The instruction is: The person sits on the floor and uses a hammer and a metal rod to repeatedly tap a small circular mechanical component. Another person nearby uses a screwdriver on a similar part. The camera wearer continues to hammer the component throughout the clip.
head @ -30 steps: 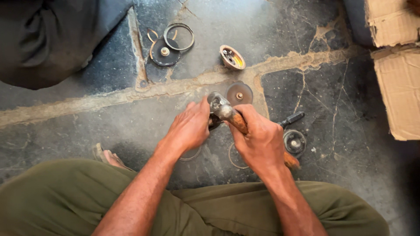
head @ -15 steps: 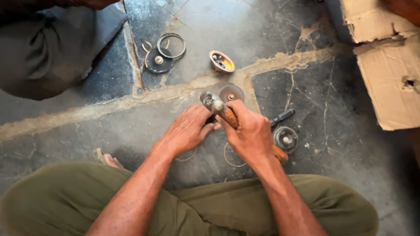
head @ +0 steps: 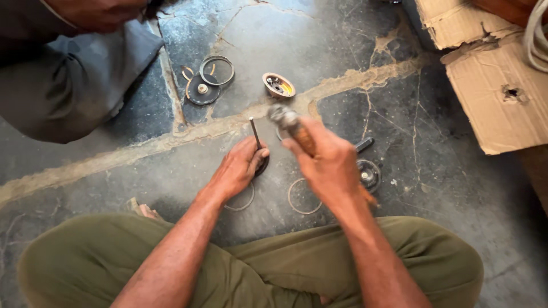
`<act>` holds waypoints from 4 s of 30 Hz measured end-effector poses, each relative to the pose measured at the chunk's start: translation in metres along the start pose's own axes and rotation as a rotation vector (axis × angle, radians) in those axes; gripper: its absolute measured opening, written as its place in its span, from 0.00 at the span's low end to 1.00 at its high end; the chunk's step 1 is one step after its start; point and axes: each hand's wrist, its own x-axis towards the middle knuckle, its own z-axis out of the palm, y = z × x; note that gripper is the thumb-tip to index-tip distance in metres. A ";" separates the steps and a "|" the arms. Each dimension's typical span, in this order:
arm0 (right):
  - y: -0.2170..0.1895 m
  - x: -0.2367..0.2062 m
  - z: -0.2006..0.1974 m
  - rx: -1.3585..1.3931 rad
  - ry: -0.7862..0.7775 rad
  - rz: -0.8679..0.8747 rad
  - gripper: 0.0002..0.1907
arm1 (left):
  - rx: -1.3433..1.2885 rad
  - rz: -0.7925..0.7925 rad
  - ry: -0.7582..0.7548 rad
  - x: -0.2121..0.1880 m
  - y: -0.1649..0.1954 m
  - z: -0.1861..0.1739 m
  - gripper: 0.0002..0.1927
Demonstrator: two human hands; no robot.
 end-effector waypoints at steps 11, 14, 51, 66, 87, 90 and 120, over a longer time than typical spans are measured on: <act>0.000 0.002 -0.022 -0.034 0.099 0.066 0.21 | 0.059 0.006 -0.009 0.000 0.004 -0.007 0.10; 0.000 0.002 -0.021 -0.034 0.088 0.069 0.21 | 0.047 0.081 0.008 0.000 0.000 -0.005 0.10; -0.004 0.002 -0.021 -0.045 0.028 0.060 0.20 | 0.002 0.073 -0.072 -0.003 -0.008 -0.003 0.11; -0.002 0.003 -0.022 -0.038 0.031 0.116 0.18 | 0.053 0.015 -0.116 -0.004 0.000 -0.008 0.12; -0.014 -0.004 -0.034 -0.134 0.060 -0.142 0.26 | 0.019 0.083 -0.033 -0.006 -0.003 -0.002 0.10; -0.011 -0.005 -0.032 -0.121 0.057 -0.127 0.26 | 0.014 0.077 -0.039 -0.006 -0.004 -0.002 0.11; -0.049 0.000 -0.032 -0.263 -0.198 0.029 0.29 | 0.076 0.095 0.050 -0.008 -0.009 0.015 0.10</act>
